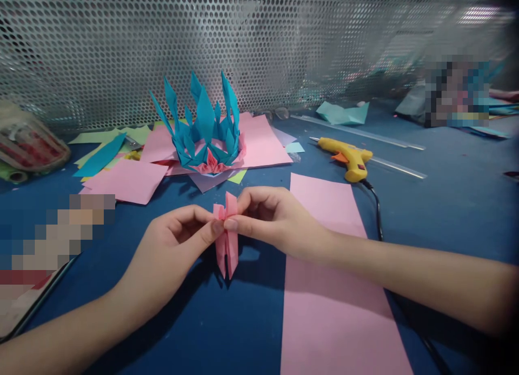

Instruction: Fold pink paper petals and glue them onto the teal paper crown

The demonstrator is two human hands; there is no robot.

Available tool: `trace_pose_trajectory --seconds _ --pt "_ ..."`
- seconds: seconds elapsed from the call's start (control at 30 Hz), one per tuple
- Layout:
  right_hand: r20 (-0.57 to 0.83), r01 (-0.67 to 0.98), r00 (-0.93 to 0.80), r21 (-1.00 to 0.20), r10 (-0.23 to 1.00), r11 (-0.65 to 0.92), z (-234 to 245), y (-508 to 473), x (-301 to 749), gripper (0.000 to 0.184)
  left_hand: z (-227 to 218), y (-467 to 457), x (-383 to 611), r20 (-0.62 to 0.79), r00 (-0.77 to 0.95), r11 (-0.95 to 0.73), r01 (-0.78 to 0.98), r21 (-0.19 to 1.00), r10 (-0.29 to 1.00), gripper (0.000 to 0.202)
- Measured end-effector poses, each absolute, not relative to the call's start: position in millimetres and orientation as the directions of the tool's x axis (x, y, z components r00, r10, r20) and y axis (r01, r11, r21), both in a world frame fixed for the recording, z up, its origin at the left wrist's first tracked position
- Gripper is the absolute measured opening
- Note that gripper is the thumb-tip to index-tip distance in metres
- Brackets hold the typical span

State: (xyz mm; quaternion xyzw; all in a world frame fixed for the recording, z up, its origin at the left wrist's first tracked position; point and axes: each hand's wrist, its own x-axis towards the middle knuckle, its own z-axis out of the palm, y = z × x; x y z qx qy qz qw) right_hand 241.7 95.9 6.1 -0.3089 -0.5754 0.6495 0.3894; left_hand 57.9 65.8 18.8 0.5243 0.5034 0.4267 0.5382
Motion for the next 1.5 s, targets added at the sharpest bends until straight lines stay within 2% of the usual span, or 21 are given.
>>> trace_pose_trajectory --seconds 0.3,0.43,0.6,0.73,0.93,1.23,1.33,1.5 --pt "0.090 0.013 -0.627 -0.992 0.774 0.126 14.2 90.1 243.4 0.040 26.7 65.5 62.5 -0.152 0.209 0.126 0.132 0.983 0.966 0.016" --pt "0.123 0.007 -0.569 -0.988 0.813 0.155 14.9 87.6 242.4 0.033 28.5 61.5 61.5 -0.141 0.252 0.107 0.143 0.984 0.957 0.008" --pt "0.138 -0.002 -0.524 -0.987 0.840 0.161 15.1 86.9 242.4 0.020 26.5 59.5 60.6 -0.156 0.324 0.078 0.242 0.967 0.933 0.016" --pt "0.114 -0.119 -0.529 -0.991 0.841 0.059 14.4 90.7 242.1 0.009 24.6 60.7 63.7 -0.141 0.268 0.063 0.281 0.958 0.953 0.016" --pt "0.068 -0.148 -0.544 -0.989 0.836 -0.016 9.2 96.6 244.2 0.010 25.6 60.7 66.4 -0.143 0.170 0.097 0.252 0.963 0.975 0.026" --pt "0.077 -0.176 -0.482 -0.984 0.873 -0.011 10.8 102.5 245.0 0.018 25.9 58.4 58.0 0.003 0.069 -0.029 0.372 0.928 0.998 0.017" --pt "0.068 -0.168 -0.476 -0.986 0.877 -0.014 11.5 102.5 245.3 0.024 25.1 58.6 57.0 -0.007 0.053 -0.015 0.394 0.919 0.999 0.022" --pt "0.055 -0.101 -0.474 -0.995 0.879 0.007 12.9 97.1 243.7 0.022 24.4 58.0 58.0 -0.003 0.033 -0.011 0.408 0.913 0.999 0.015"
